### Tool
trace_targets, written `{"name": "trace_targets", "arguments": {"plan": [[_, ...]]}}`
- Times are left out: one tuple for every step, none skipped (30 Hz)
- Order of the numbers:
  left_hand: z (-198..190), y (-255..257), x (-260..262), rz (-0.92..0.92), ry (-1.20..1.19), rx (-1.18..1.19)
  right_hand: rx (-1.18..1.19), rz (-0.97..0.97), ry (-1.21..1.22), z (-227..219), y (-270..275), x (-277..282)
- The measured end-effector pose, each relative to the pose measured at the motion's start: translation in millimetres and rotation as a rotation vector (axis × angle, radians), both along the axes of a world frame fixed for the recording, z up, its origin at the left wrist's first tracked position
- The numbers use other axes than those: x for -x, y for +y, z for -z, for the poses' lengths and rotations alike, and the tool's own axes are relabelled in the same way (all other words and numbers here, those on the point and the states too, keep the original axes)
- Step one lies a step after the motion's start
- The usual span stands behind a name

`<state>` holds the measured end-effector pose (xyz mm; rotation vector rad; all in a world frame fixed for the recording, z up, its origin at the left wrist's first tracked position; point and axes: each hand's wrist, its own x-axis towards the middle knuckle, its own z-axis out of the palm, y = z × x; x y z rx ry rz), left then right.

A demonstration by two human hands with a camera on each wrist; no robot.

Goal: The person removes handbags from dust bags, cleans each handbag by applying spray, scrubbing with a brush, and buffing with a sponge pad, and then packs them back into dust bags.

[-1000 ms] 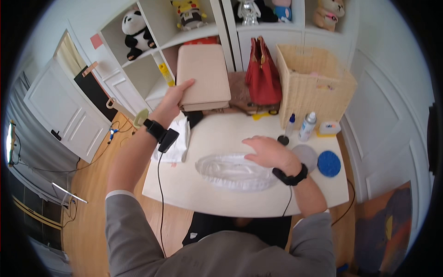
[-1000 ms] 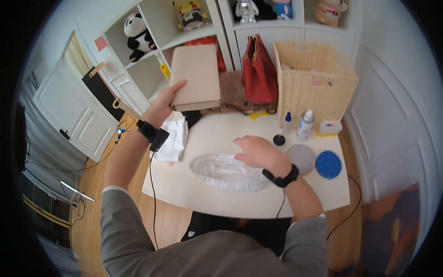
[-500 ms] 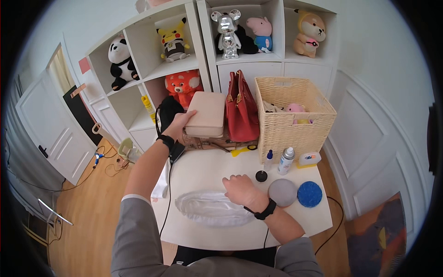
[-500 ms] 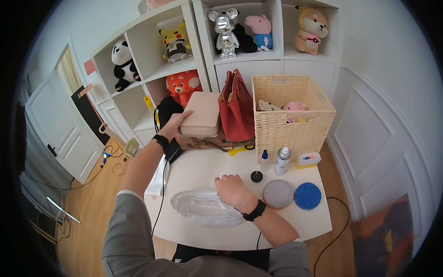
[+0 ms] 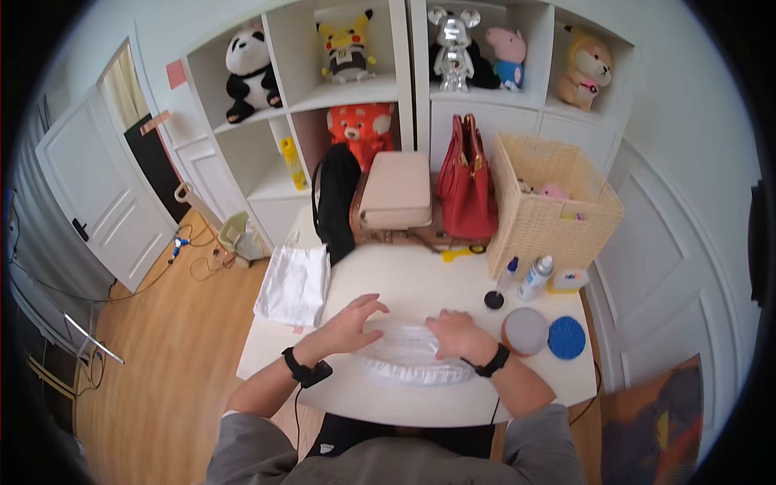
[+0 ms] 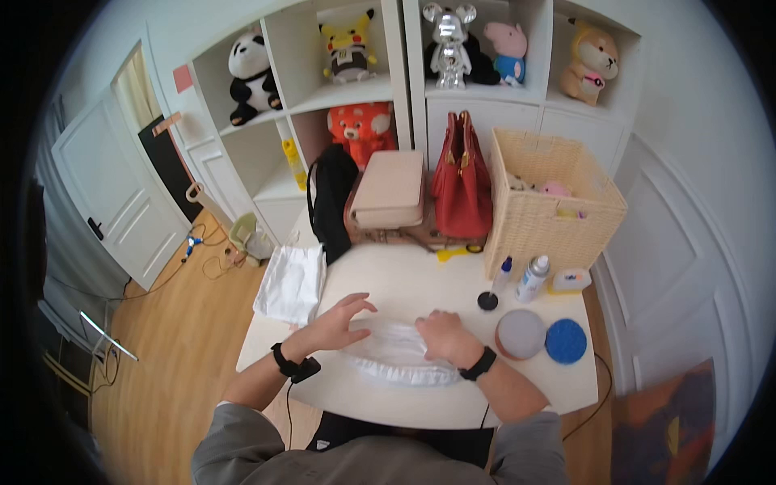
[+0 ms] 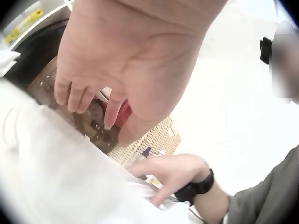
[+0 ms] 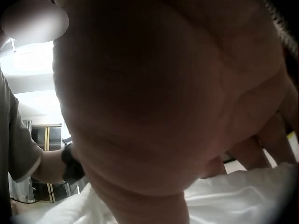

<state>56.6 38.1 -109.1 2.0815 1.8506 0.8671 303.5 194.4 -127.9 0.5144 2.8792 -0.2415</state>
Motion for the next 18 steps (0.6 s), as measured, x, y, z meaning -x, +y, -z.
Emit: {"name": "trace_targets", "arguments": {"plan": [[7.7,-18.4,-2.0,0.053,-0.057,0.17,-0.004,-0.01,-0.002,5.6,0.0,0.7],[17.4,-30.6,1.7,0.059,-0.081,0.201,0.0,-0.019,-0.007,10.0,2.9,2.2],[26.9,-39.2,9.0,0.039,-0.055,0.169,0.018,-0.023,0.011,14.5,5.5,1.0],[34.9,-44.7,14.2,0.024,-0.027,0.14,0.037,-0.022,0.031,18.5,10.8,-0.9],[25.4,-52.6,12.3,-0.031,-0.122,0.244,0.074,-0.016,0.063,19.8,14.8,-3.9],[31.2,-58.2,15.7,-0.09,-0.143,0.243,0.108,0.001,0.098,20.4,17.4,-10.9],[25.3,-60.4,19.0,-0.147,-0.167,0.372,0.168,0.026,0.158,19.3,22.5,-19.1],[28.1,-65.5,21.1,-0.121,-0.175,0.409,0.222,0.052,0.221,19.5,20.3,-30.7],[30.1,-67.2,23.9,-0.136,-0.184,0.351,0.24,0.081,0.213,18.5,13.1,-45.4],[31.6,-65.8,25.2,-0.155,-0.193,0.282,0.209,0.155,0.254,14.0,8.5,-58.5],[33.5,-64.5,24.1,-0.139,-0.197,0.294,0.175,0.226,0.292,9.9,2.8,-69.3],[34.6,-61.6,23.4,-0.167,-0.219,0.283,0.175,0.24,0.288,4.6,-1.9,-77.3],[35.3,-59.1,22.6,-0.195,-0.24,0.273,0.172,0.316,0.237,0.3,-8.1,-84.8],[34.9,-55.8,22.1,-0.184,-0.242,0.277,0.167,0.391,0.186,-1.1,-14.0,-89.9],[33.7,-52.2,21.8,-0.18,-0.227,0.287,0.167,0.403,0.184,0.9,-19.7,-93.3],[32.1,-48.8,21.5,-0.177,-0.212,0.294,0.129,0.445,0.242,3.4,-24.9,-96.0],[30.7,-46.7,20.9,-0.169,-0.212,0.294,0.089,0.485,0.301,4.7,-29.2,-98.0],[29.4,-44.6,20.1,-0.158,-0.193,0.268,0.085,0.49,0.3,4.2,-32.2,-98.6]]}}
